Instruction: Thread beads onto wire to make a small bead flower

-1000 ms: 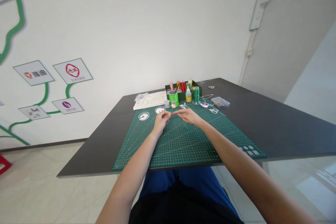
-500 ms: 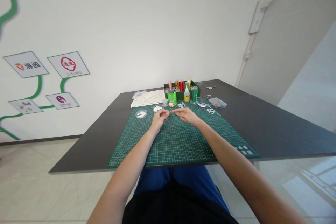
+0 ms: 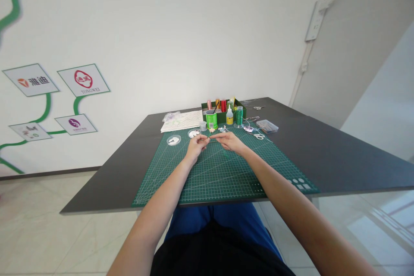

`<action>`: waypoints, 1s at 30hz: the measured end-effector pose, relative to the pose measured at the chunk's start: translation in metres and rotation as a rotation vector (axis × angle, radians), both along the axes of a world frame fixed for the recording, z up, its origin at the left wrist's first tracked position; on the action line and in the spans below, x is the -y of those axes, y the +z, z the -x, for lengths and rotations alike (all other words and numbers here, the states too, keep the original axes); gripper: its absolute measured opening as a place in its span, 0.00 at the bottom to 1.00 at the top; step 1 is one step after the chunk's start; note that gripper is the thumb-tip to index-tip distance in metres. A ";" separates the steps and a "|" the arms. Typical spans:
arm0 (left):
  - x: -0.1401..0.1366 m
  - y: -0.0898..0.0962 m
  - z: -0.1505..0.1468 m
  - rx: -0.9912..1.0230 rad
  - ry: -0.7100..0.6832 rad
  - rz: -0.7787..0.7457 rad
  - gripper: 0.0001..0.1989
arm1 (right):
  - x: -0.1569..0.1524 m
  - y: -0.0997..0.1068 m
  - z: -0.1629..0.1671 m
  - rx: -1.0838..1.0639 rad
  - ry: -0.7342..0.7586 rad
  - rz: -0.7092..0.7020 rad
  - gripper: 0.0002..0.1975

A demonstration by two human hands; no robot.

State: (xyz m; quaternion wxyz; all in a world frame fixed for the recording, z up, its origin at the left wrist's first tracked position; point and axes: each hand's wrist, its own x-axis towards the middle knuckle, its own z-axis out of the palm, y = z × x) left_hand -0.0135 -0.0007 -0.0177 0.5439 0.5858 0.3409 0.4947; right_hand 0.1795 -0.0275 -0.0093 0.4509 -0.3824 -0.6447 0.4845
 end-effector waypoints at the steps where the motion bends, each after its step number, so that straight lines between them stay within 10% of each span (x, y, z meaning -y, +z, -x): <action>1: 0.000 0.000 0.000 -0.005 -0.009 0.011 0.22 | 0.000 0.000 0.000 0.003 0.000 0.002 0.25; 30: -0.002 -0.001 0.000 0.066 -0.115 0.026 0.25 | -0.004 -0.004 -0.001 -0.019 -0.017 -0.026 0.25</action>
